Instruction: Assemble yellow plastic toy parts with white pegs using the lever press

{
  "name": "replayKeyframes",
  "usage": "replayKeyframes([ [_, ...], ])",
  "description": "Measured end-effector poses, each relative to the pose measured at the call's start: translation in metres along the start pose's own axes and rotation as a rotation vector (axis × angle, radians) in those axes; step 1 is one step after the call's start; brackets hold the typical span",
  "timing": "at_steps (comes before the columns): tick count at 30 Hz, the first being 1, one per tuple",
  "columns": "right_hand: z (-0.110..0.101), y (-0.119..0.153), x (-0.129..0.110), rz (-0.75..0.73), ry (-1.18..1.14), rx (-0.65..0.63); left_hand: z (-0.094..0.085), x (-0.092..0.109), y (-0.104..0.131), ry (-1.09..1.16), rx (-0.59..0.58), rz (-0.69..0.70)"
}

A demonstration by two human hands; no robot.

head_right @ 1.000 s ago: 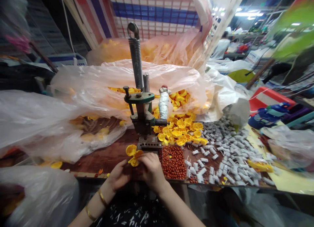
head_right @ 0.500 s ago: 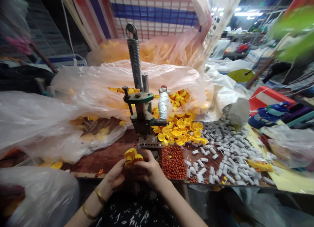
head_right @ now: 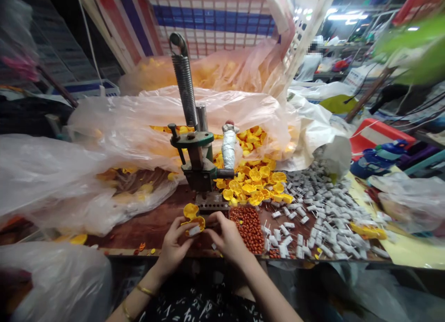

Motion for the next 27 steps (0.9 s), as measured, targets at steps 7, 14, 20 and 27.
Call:
replayKeyframes([
  [7,-0.041,-0.007,0.076,0.244,0.919,-0.051,-0.022,-0.024,-0.013,0.343,0.27,-0.224],
  [14,-0.022,-0.011,0.02,0.038,0.361,0.082,-0.017,-0.026,-0.01,0.566,0.288,-0.369],
  [20,0.023,-0.015,-0.021,-0.104,0.004,0.17,-0.002,-0.022,-0.008,0.608,0.221,-0.385],
  [27,0.024,-0.014,-0.017,-0.072,-0.175,0.158,-0.002,-0.018,-0.011,0.594,0.182,-0.37],
])
Point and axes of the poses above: each hand's wrist, its own y-axis away from the middle knuckle, its own z-axis out of the palm, x = y × z, the point moved 7 cm from there along -y, towards the middle knuckle, and after that the axes turned 14 degrees about y, right-handed, at the moved point
